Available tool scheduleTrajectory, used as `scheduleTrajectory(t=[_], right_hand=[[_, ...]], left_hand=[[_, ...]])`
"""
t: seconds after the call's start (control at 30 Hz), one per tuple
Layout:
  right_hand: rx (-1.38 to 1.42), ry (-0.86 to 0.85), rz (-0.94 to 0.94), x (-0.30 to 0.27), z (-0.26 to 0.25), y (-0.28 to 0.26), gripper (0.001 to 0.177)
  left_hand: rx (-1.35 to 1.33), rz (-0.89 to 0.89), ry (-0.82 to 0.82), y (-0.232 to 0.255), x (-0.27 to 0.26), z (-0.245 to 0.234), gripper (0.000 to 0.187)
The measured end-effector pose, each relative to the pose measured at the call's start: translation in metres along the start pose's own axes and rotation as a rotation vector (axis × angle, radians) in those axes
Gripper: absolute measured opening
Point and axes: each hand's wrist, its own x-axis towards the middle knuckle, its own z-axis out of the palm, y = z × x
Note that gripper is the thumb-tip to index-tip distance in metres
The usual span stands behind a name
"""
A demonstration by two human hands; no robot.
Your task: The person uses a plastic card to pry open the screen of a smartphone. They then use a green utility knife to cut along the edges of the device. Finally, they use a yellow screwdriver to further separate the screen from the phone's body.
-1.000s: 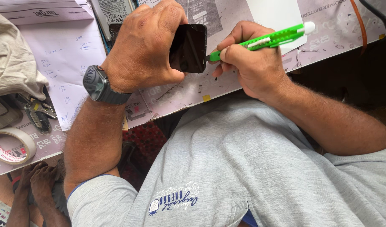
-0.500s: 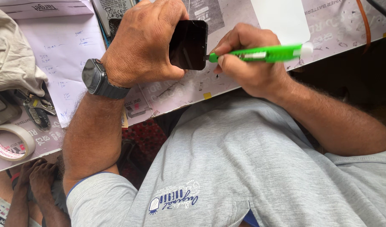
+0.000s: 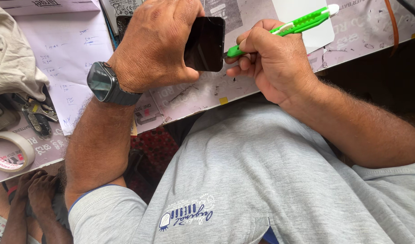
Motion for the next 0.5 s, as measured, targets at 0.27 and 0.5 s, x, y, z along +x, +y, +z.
scheduleTrajectory(t=[0.27, 0.5], right_hand=[[-0.506, -0.124, -0.369, -0.006, -0.012, 0.006, 0.006], [-0.657, -0.25, -0.447, 0.003, -0.026, 0.003, 0.005]], left_hand=[[-0.041, -0.026, -0.026, 0.0, 0.003, -0.004, 0.069], [-0.084, -0.014, -0.03, -0.001, 0.002, -0.005, 0.068]])
